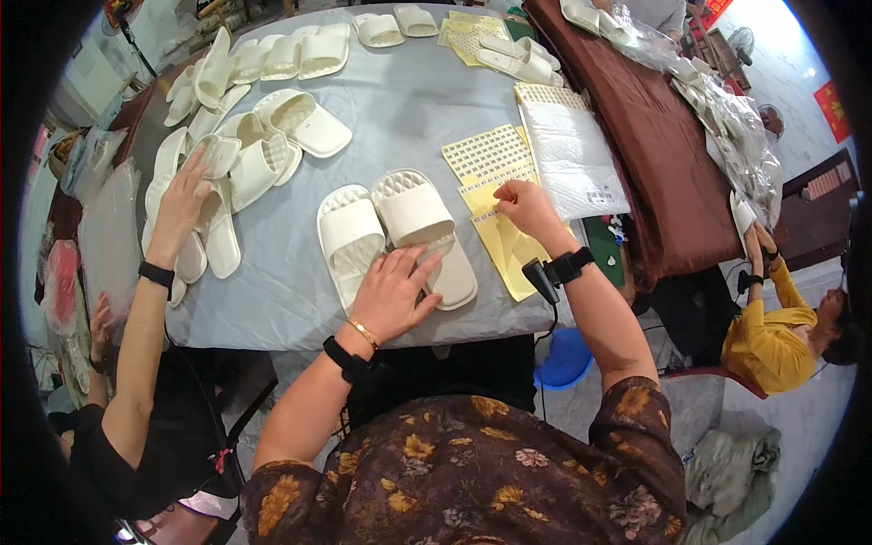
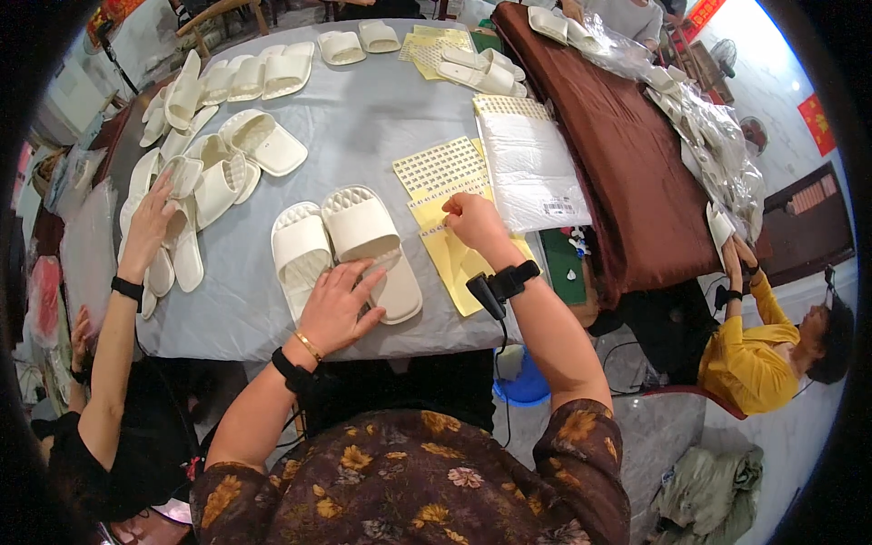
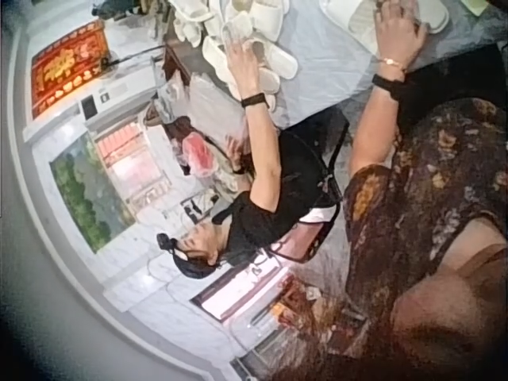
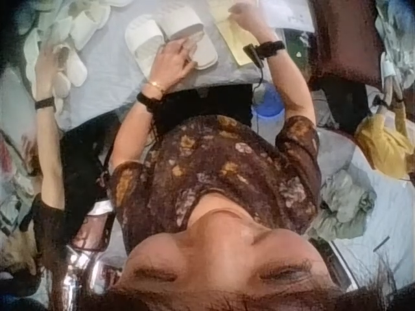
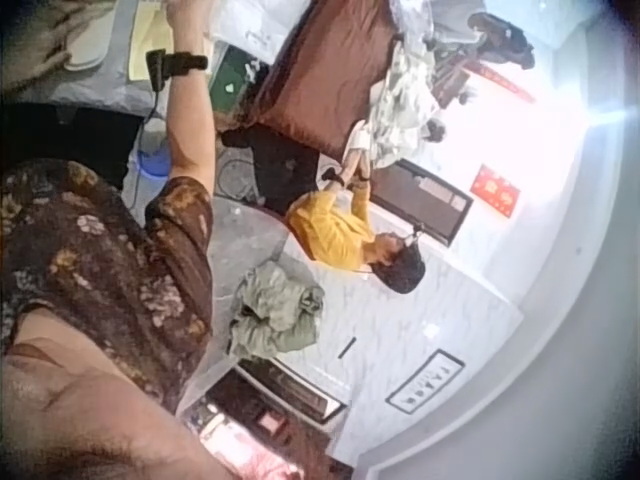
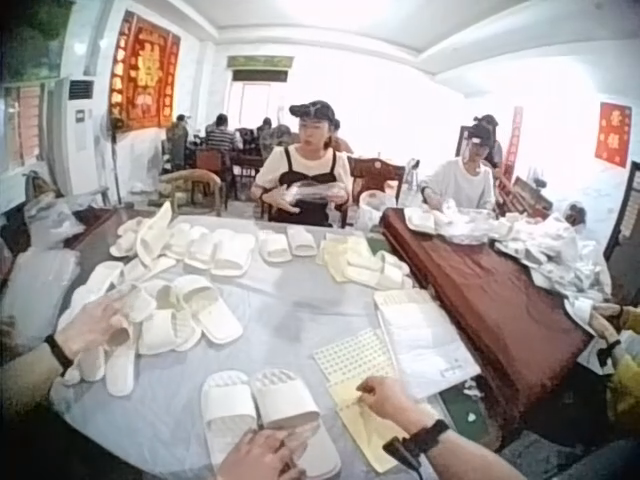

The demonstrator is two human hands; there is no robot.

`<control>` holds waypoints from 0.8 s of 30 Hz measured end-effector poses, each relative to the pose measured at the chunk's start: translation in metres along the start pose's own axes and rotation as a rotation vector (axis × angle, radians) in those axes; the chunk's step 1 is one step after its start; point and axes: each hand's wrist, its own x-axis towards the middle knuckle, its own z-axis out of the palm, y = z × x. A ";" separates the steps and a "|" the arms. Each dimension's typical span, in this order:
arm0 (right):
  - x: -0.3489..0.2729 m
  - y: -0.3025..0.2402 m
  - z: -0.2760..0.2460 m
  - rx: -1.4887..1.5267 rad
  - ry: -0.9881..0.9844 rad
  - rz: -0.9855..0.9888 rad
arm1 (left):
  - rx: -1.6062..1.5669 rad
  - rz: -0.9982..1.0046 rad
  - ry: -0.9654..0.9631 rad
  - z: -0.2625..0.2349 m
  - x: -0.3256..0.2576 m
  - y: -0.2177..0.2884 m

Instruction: Applying size or quality labels to the inside of white slippers.

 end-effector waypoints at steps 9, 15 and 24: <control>0.039 -0.011 0.008 -0.049 0.069 -0.193 | 0.036 -0.006 -0.015 0.000 0.000 0.001; 0.055 0.009 0.030 -0.093 0.136 -0.217 | 0.047 0.015 -0.001 0.002 0.001 0.001; 0.055 0.008 0.036 -0.130 0.158 -0.216 | 0.050 0.009 -0.013 0.000 0.000 0.000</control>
